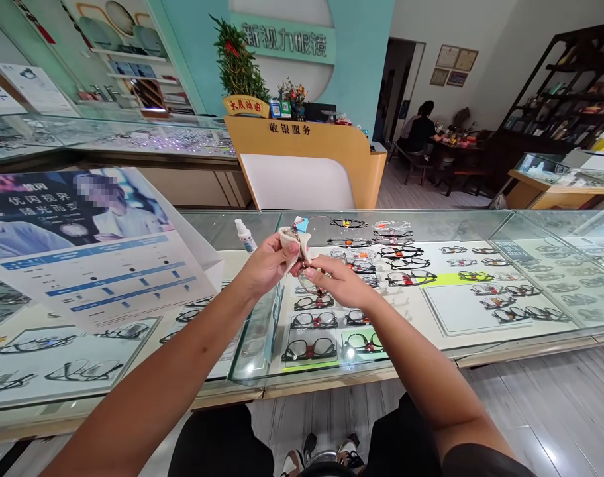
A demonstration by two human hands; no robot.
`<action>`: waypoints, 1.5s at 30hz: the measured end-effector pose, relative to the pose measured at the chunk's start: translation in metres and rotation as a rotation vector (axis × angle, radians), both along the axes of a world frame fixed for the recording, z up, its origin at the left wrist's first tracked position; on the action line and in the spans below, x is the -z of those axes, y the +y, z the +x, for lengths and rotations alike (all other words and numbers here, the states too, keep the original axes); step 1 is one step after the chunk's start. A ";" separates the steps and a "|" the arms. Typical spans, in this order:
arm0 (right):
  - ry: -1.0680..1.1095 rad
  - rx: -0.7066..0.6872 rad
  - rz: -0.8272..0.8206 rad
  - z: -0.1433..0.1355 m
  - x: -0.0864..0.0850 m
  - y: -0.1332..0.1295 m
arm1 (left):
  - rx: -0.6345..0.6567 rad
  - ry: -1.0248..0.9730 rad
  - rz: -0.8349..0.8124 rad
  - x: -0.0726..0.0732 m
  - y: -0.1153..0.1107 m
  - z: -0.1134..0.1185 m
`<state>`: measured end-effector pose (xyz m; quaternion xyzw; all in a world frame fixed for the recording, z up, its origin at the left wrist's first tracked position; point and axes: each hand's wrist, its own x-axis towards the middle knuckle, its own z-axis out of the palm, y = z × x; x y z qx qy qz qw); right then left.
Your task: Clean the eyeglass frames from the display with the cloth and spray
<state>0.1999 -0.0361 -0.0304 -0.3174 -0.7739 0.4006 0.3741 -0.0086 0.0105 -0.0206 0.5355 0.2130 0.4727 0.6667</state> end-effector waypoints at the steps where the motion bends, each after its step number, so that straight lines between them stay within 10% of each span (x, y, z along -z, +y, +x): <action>1: -0.014 0.002 0.019 -0.001 0.000 0.000 | -0.014 -0.002 0.002 0.000 -0.001 0.002; 38: 0.192 0.006 -0.146 0.005 -0.007 0.004 | 0.131 0.011 0.044 -0.008 0.000 -0.005; 45: 0.078 0.007 -0.097 0.001 -0.001 0.004 | -0.028 0.044 0.070 0.003 0.002 0.002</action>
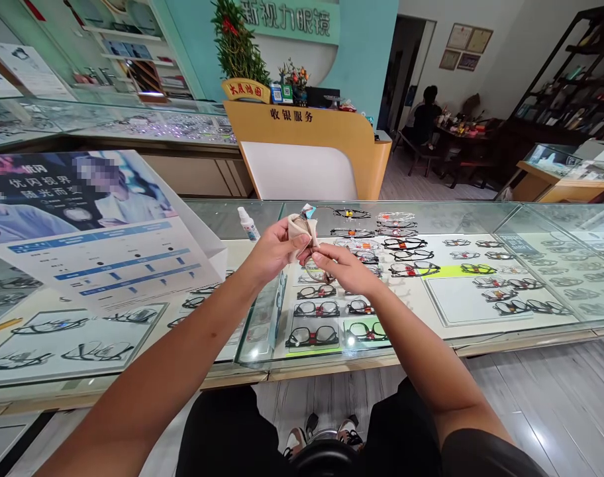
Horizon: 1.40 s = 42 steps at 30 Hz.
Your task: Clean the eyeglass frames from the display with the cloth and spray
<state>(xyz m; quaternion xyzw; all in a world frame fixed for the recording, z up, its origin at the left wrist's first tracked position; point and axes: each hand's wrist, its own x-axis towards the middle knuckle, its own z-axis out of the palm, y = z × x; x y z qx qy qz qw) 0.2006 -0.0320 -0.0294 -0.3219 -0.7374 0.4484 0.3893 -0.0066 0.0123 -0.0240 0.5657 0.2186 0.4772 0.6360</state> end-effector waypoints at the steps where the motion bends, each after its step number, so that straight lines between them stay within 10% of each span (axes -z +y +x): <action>1: -0.020 -0.002 0.010 -0.001 0.001 -0.001 | -0.034 -0.005 -0.008 0.001 0.000 0.001; 42: 0.028 0.042 0.049 -0.006 0.001 -0.004 | 0.055 -0.067 -0.016 -0.003 -0.005 0.005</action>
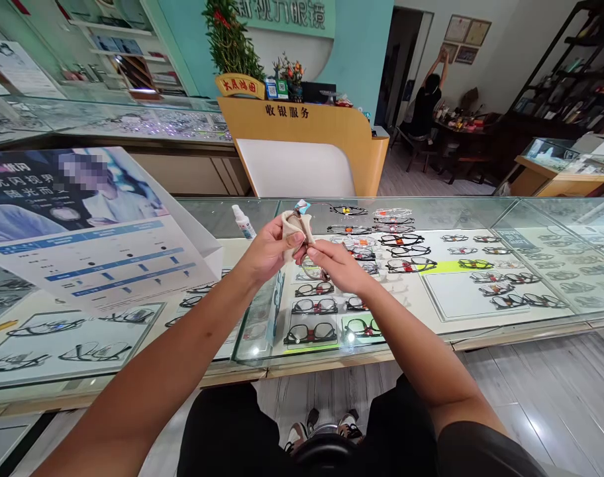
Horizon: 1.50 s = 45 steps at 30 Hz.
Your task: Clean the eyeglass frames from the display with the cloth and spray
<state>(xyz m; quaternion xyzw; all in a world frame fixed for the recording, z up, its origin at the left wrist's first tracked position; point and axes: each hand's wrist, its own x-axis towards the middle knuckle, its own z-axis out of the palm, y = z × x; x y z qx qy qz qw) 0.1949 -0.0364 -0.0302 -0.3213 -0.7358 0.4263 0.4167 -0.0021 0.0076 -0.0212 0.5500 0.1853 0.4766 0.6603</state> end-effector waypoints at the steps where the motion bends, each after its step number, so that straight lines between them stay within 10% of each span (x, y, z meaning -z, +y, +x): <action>1: -0.035 0.007 0.022 -0.002 0.001 -0.001 | -0.027 0.001 -0.009 0.001 0.000 0.001; 45: -0.089 0.054 0.084 -0.006 0.005 -0.003 | -0.080 -0.024 -0.055 0.003 -0.003 0.007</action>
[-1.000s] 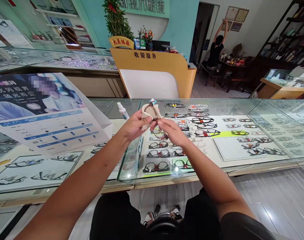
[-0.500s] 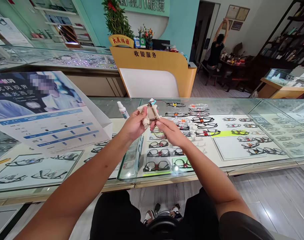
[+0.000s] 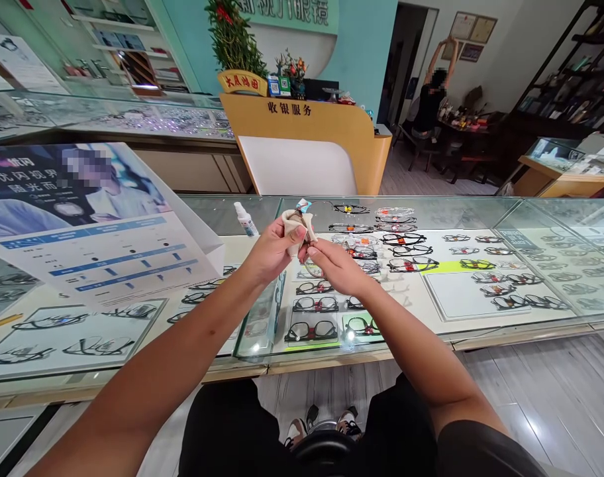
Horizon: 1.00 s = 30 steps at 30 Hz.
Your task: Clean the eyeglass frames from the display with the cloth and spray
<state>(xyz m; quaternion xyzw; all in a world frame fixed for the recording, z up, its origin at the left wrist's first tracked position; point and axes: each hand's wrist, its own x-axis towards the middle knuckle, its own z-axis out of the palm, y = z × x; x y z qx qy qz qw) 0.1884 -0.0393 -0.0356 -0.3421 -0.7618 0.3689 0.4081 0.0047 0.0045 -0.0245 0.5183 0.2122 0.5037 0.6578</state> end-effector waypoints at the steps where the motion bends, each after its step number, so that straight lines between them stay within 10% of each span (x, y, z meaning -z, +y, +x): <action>1: -0.019 0.006 0.023 0.000 -0.001 -0.001 | -0.013 -0.006 -0.006 0.000 0.000 0.000; 17: 0.275 0.142 0.007 0.016 -0.008 0.008 | -0.166 -0.167 -0.197 0.007 0.022 -0.006; 30: 0.355 0.163 -0.025 0.020 0.002 0.021 | 0.101 0.139 -0.177 0.014 -0.007 0.005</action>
